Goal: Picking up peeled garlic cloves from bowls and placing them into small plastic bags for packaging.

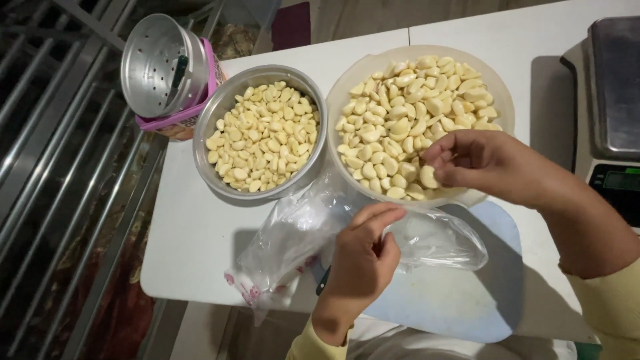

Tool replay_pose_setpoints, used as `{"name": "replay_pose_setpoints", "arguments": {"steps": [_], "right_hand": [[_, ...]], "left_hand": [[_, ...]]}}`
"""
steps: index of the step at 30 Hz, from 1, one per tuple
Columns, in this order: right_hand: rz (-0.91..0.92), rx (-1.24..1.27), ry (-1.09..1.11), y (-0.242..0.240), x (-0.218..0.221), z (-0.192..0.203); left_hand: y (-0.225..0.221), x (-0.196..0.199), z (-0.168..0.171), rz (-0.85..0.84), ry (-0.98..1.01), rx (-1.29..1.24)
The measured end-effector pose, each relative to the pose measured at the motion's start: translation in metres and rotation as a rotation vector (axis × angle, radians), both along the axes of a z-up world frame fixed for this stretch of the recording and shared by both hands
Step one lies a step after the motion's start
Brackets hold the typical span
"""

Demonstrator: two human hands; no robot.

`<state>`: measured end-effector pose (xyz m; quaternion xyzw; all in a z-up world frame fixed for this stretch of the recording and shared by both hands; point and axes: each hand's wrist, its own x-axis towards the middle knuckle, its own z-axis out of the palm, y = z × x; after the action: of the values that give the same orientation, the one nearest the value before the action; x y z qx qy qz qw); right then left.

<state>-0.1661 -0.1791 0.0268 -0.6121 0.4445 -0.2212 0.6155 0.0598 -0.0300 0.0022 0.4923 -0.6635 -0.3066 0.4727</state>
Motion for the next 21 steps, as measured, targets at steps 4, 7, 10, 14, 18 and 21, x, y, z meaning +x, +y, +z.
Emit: {"name": "replay_pose_setpoints", "arguments": {"steps": [4, 7, 10, 14, 18, 21], "right_hand": [[-0.047, 0.049, -0.064, -0.011, -0.010, -0.017], [-0.139, 0.269, -0.402, -0.023, -0.015, -0.041], [-0.057, 0.446, -0.670, -0.035, -0.016, -0.044], [-0.091, 0.448, -0.549, -0.036, 0.019, -0.021], [-0.003, -0.389, 0.196, -0.012, 0.052, 0.004], [0.268, -0.727, 0.402, 0.001, 0.062, 0.010]], "left_hand": [[-0.001, -0.002, -0.002, 0.020, 0.023, 0.038], [-0.001, 0.000, -0.003, -0.021, 0.010, -0.053], [-0.004, -0.001, 0.000, -0.008, -0.027, 0.002], [-0.007, -0.003, -0.003, -0.010, 0.023, -0.009], [-0.010, -0.005, 0.001, 0.011, 0.027, 0.054], [-0.009, -0.002, 0.000, 0.024, 0.004, 0.111]]}}
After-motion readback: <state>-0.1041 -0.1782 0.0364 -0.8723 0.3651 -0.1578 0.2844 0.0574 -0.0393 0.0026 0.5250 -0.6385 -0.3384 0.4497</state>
